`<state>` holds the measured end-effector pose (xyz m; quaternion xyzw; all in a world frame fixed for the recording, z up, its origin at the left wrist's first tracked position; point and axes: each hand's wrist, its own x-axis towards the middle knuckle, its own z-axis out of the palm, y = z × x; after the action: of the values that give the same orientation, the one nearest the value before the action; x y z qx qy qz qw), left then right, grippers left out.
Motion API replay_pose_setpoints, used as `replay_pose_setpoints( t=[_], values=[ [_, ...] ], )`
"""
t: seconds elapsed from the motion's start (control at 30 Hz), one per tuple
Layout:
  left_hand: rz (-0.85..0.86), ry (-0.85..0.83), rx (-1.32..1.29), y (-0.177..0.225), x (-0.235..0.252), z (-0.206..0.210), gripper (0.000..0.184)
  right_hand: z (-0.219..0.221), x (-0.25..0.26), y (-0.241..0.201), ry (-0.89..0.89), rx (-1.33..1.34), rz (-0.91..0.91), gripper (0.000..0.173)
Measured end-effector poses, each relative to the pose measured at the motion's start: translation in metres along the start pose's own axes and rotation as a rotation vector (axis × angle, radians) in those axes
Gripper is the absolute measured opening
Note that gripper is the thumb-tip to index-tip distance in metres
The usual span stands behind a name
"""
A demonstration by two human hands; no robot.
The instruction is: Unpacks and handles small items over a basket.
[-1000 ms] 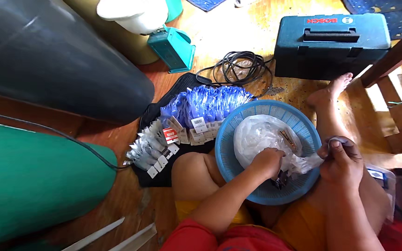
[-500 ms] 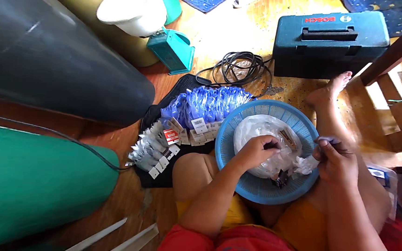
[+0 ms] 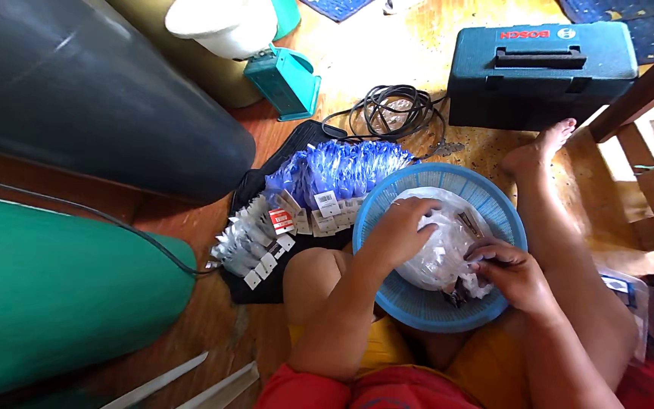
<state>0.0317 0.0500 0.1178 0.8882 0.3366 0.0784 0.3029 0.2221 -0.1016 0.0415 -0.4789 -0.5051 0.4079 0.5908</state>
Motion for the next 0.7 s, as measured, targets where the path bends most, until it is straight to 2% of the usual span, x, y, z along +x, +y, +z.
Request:
replay_pose_setpoints(
  t=[0.13, 0.27, 0.43, 0.57, 0.7],
  values=[
    [-0.302, -0.163, 0.063, -0.025, 0.000, 0.004, 0.027, -0.007, -0.002, 0.002, 0.117, 0.004, 0.047, 0.011],
    [-0.394, -0.269, 0.081, -0.035, 0.000, 0.017, 0.030, -0.005, 0.000, 0.001, 0.145, -0.007, 0.078, 0.011],
    [-0.362, -0.240, 0.051, -0.029, 0.005, 0.032, 0.031, -0.005, 0.000, 0.002, 0.211, -0.003, 0.099, 0.011],
    [-0.213, -0.224, 0.033, -0.021, 0.017, 0.048, 0.029, -0.006, -0.001, -0.002, 0.320, 0.018, 0.121, 0.011],
    [-0.096, -0.312, 0.083, -0.010, 0.038, 0.073, 0.028, -0.010, 0.000, -0.001, 0.435, 0.064, 0.104, 0.010]
  ],
)
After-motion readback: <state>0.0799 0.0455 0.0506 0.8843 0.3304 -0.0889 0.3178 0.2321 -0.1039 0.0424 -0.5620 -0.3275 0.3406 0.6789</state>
